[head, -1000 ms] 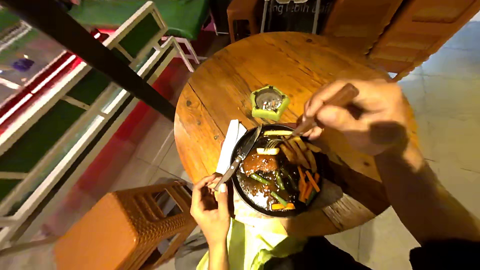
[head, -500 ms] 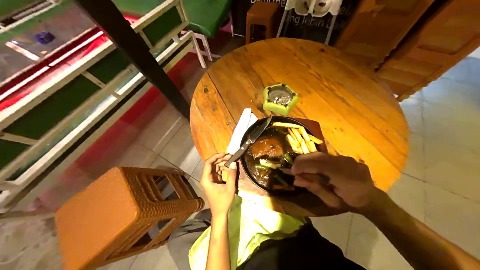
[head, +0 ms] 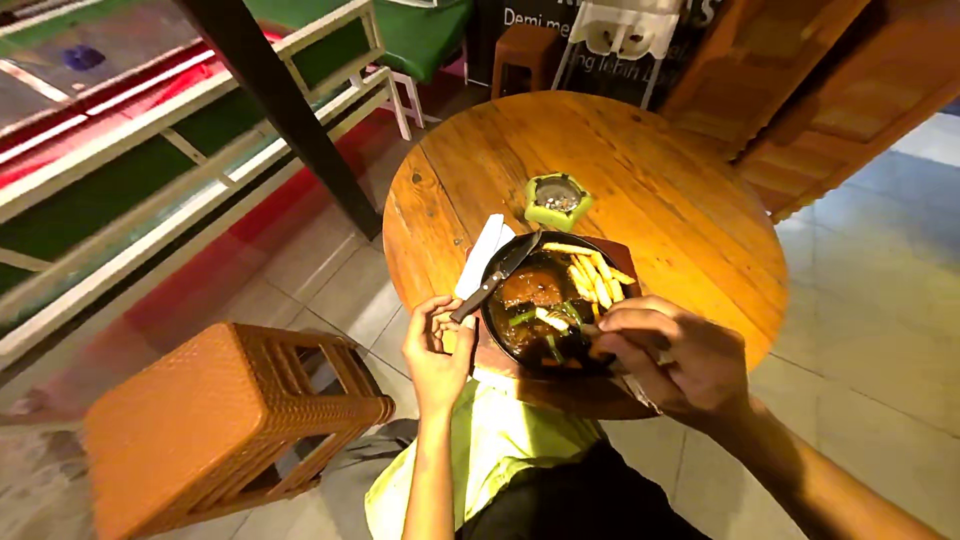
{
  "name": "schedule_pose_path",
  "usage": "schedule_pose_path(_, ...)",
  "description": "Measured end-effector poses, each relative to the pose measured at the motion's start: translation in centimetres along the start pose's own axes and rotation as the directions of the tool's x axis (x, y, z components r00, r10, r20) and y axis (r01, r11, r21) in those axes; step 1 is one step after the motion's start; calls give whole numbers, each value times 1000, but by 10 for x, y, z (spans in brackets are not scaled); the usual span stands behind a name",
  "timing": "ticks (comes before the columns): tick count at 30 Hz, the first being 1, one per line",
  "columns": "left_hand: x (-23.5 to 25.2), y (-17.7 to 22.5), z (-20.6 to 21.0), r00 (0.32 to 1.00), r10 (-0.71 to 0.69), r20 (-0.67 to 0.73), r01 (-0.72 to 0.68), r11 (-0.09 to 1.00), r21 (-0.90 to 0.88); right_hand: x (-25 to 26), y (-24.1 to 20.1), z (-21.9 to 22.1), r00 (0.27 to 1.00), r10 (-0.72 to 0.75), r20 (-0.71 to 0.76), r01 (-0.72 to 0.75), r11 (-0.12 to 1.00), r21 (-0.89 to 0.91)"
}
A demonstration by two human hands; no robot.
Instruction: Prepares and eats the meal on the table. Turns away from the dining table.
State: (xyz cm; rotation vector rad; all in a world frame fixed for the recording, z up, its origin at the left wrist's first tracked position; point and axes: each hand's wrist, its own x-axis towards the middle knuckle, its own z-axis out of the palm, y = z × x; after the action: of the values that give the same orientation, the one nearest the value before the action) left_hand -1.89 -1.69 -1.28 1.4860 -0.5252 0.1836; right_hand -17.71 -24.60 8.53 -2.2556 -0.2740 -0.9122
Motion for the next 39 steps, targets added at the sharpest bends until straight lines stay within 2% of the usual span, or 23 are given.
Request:
schedule_pose_path(4, 0, 0, -2, 1000, 8, 14, -8, 1000, -17, 7, -8, 5, 997, -31, 68, 30, 999, 11)
schedule_pose_path(9, 4, 3, 1, 998, -15, -54, 13, 999, -29, 18, -4, 8, 986, -49, 156, 48, 999, 8)
schedule_pose_path(14, 6, 12, 3, 994, 26, -109, -33, 998, -62, 22, 1, 2, 991, -23, 131, 23, 1000, -3)
schedule_pose_path(19, 3, 6, 0, 996, 24, -88, -30, 998, -62, 17, 1, 17, 991, -14, 132, -1, 994, 111)
schedule_pose_path(23, -2, 0, 0, 998, 25, -55, -29, 998, -57, 19, 8, 28, 986, 165, -16, -159, 966, 202)
schedule_pose_path(26, -3, -2, 0, 999, 25, -44, -27, 999, -42, 23, 14, 36, 901, 422, -102, -337, 828, 449)
schedule_pose_path(29, -2, -4, -2, 999, 25, -41, -26, 999, -40, 23, 29, 36, 810, 583, -66, -436, 674, 597)
schedule_pose_path(32, -2, -4, -2, 999, 22, -36, -23, 999, -40, 22, 43, 32, 727, 686, -1, -530, 562, 636)
schedule_pose_path(33, -1, -3, -2, 999, 18, -35, -19, 999, -31, 22, 44, 29, 724, 690, 4, -538, 561, 629)
schedule_pose_path(35, -1, -2, -2, 999, 14, -32, -15, 1000, -10, 26, 39, 21, 759, 651, -24, -520, 627, 579)
schedule_pose_path(37, 0, -2, -2, 999, 22, -27, -22, 1000, 16, 32, 23, 13, 817, 574, -55, -483, 734, 478)
schedule_pose_path(39, 0, -2, -2, 999, 30, -17, -30, 999, 37, 31, 10, 7, 899, 436, -30, -402, 851, 338)
